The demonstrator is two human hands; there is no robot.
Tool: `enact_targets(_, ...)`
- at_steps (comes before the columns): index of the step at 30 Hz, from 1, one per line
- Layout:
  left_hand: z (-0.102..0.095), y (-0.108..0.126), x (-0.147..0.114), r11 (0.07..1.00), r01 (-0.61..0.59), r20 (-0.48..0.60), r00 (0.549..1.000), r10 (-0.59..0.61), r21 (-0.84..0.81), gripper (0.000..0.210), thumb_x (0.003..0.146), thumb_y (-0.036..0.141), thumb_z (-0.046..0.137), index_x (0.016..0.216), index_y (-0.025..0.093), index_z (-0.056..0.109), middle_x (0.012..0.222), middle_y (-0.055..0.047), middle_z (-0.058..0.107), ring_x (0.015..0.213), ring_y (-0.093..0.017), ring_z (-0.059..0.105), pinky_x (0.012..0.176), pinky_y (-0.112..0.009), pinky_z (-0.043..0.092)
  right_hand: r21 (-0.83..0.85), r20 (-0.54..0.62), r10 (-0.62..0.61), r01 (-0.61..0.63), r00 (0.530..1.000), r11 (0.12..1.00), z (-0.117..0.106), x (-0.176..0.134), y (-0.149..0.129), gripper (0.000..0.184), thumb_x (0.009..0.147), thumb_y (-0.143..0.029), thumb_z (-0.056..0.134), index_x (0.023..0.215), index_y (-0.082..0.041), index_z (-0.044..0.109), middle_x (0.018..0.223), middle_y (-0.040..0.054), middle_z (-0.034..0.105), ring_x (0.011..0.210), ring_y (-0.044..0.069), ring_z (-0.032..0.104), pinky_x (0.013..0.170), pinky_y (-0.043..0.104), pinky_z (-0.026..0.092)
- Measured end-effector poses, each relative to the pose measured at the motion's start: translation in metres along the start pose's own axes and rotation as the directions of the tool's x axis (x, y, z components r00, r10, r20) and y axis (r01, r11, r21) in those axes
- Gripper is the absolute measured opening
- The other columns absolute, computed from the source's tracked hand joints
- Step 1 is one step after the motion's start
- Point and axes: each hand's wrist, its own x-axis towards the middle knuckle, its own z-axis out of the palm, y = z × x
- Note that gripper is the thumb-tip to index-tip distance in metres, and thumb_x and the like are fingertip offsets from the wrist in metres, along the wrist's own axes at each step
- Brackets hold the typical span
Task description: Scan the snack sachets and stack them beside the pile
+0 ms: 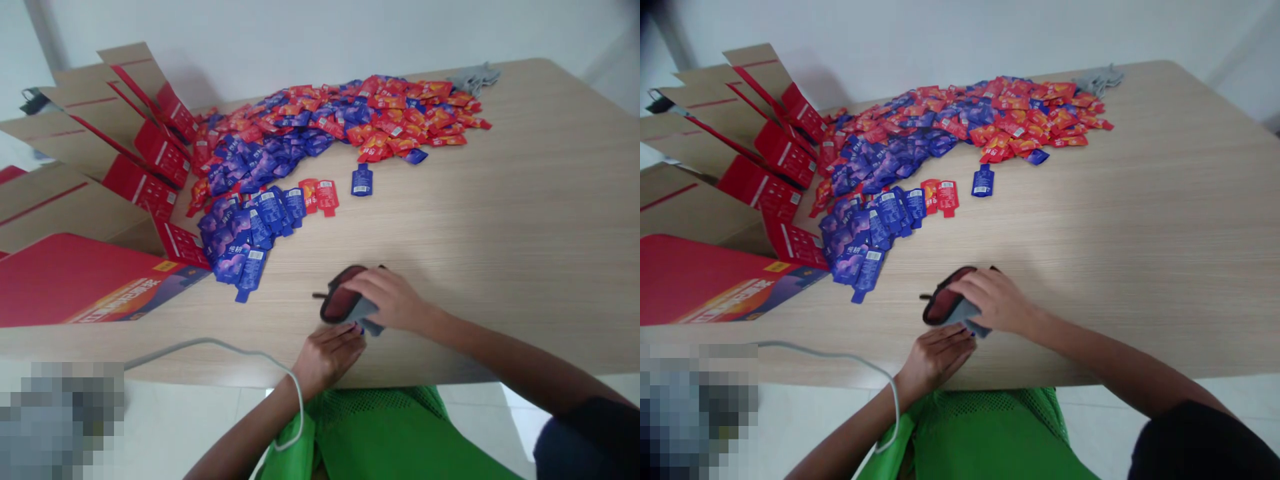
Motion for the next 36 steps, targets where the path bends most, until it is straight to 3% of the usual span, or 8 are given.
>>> enact_targets(3,0.000,0.000,0.000,1.000,0.017,0.003,1.000,-0.017,0.003,0.016,0.101,0.019,0.070,0.115,0.021,0.076,0.110,-0.004,0.082,0.100,-0.017,0.080,0.097,-0.031,0.065,0.033,0.148,-0.053,0.049,0.988,0.998,0.023,-0.015,-0.008,0.044,0.088,-0.032,0.076,0.129,-0.020,0.066,0.116,0.0099,0.075,0.102,0.026,0.067,0.090,0.041,0.056)
enact_targets(6,-0.001,0.000,0.001,1.000,-0.003,0.034,0.999,0.003,-0.012,0.019,0.102,0.019,0.069,0.119,0.018,0.075,0.124,-0.007,0.078,0.120,-0.021,0.074,0.105,-0.035,0.062,-0.024,0.130,0.031,-0.028,0.991,0.999,0.030,-0.006,0.019,0.048,0.087,-0.032,0.079,0.131,-0.018,0.065,0.122,0.0123,0.073,0.109,0.028,0.067,0.096,0.042,0.055)
enact_targets(13,-0.003,0.001,0.003,1.000,0.002,0.032,0.999,-0.002,-0.003,0.019,0.103,0.020,0.068,0.121,0.019,0.074,0.128,-0.005,0.077,0.124,-0.020,0.072,0.108,-0.034,0.061,-0.223,-0.052,0.240,-0.246,0.969,0.943,-0.016,0.041,0.080,0.051,0.088,-0.018,0.071,0.138,-0.019,0.061,0.131,0.0132,0.070,0.118,0.032,0.065,0.103,0.047,0.052)
enact_targets(17,-0.003,0.001,0.002,1.000,0.003,0.034,0.999,-0.003,-0.005,0.020,0.102,0.020,0.069,0.122,0.019,0.074,0.130,-0.004,0.076,0.125,-0.021,0.071,0.108,-0.035,0.061,-0.113,-0.215,0.177,-0.205,0.960,0.972,-0.027,0.028,0.045,0.050,0.094,-0.033,0.068,0.142,-0.020,0.059,0.131,0.0139,0.070,0.117,0.032,0.065,0.102,0.046,0.053)
enact_targets(21,-0.001,0.001,-0.001,0.999,0.039,0.028,0.999,-0.040,0.013,0.017,0.101,0.020,0.070,0.117,0.021,0.076,0.114,-0.004,0.081,0.110,-0.020,0.078,0.099,-0.034,0.064,0.000,0.047,-0.023,0.023,0.999,1.000,-0.002,-0.003,-0.004,0.048,0.094,-0.032,0.068,0.139,-0.020,0.061,0.124,0.0108,0.073,0.109,0.028,0.066,0.094,0.042,0.054)
enact_targets(24,0.000,0.001,-0.002,0.999,0.054,0.015,0.998,-0.054,0.005,0.015,0.101,0.020,0.070,0.113,0.022,0.077,0.103,-0.004,0.082,0.096,-0.018,0.080,0.093,-0.032,0.066,0.025,0.194,-0.037,0.032,0.980,0.999,0.021,-0.014,-0.011,0.043,0.091,-0.032,0.073,0.131,-0.020,0.065,0.118,0.0100,0.074,0.102,0.027,0.065,0.090,0.041,0.054)
enact_targets(29,-0.001,-0.001,0.000,0.999,0.020,0.040,0.999,-0.018,-0.049,0.021,0.101,0.018,0.069,0.121,0.018,0.074,0.130,-0.007,0.076,0.127,-0.022,0.071,0.110,-0.037,0.060,-0.051,0.144,0.040,-0.033,0.989,0.998,0.028,0.008,0.029,0.049,0.089,-0.033,0.078,0.134,-0.017,0.064,0.123,0.0135,0.071,0.110,0.029,0.065,0.098,0.043,0.052)
enact_targets(36,0.000,0.000,-0.001,0.997,0.043,0.043,0.998,-0.040,-0.066,0.023,0.102,0.018,0.068,0.124,0.020,0.074,0.129,-0.007,0.077,0.128,-0.021,0.070,0.111,-0.038,0.059,-0.239,0.016,0.164,-0.155,0.986,0.959,-0.005,0.052,0.070,0.050,0.089,-0.021,0.073,0.138,-0.017,0.062,0.127,0.0136,0.070,0.112,0.032,0.065,0.098,0.045,0.052)
